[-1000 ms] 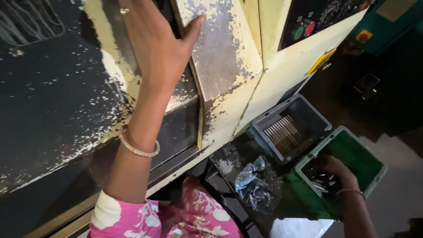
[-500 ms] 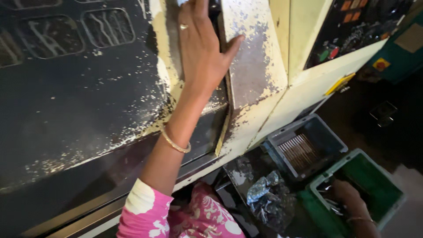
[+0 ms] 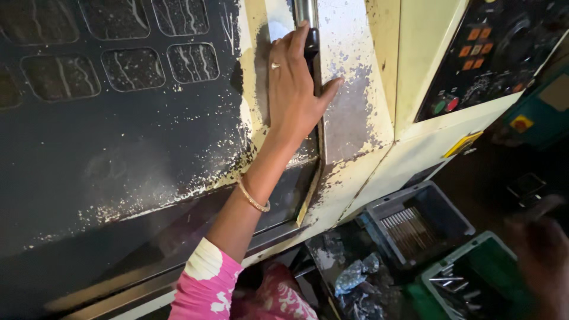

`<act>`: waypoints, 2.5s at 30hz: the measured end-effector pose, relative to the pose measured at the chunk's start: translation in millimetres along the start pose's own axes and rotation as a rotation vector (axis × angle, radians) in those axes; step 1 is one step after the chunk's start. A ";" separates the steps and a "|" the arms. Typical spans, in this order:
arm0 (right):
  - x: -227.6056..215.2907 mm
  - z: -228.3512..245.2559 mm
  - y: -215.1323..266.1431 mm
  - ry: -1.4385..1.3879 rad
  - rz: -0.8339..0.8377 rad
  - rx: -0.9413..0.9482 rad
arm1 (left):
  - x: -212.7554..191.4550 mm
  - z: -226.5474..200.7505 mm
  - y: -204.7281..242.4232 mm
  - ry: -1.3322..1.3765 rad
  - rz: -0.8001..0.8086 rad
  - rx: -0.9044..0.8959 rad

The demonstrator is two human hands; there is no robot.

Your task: The person operates a metalworking machine by opening and closing its door, inserting small metal rods into the chuck, and using a lever to engage the machine. The person repeats this cycle multiple times, retrieving rods from a nearby container and placing them into the machine.

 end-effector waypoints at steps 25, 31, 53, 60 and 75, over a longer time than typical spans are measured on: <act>108.0 401.2 -245.1 -0.689 -0.326 -0.815 | -18.5 -11.2 -5.9 0.098 -0.035 -0.058; 115.0 455.3 -281.5 -0.145 -0.480 -1.098 | -17.8 -9.5 -6.2 0.079 0.009 -0.072; 140.5 444.4 -298.1 -0.309 -0.551 -0.910 | -18.0 -15.7 -5.9 0.065 -0.027 -0.057; 140.5 441.4 -297.6 -0.341 -0.535 -0.889 | -17.7 -15.1 -5.8 0.069 -0.019 -0.064; 146.4 436.5 -303.8 -0.329 -0.554 -0.946 | -17.3 -11.2 -4.4 0.078 -0.004 -0.069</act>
Point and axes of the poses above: each hand's wrist, its own y-axis away from the middle knuckle, its own x-axis out of the palm, z = x × y, the point moved 3 cm from there along -y, towards the middle knuckle, and after that the axes turned 8 degrees about -x, right-handed, at the moved point
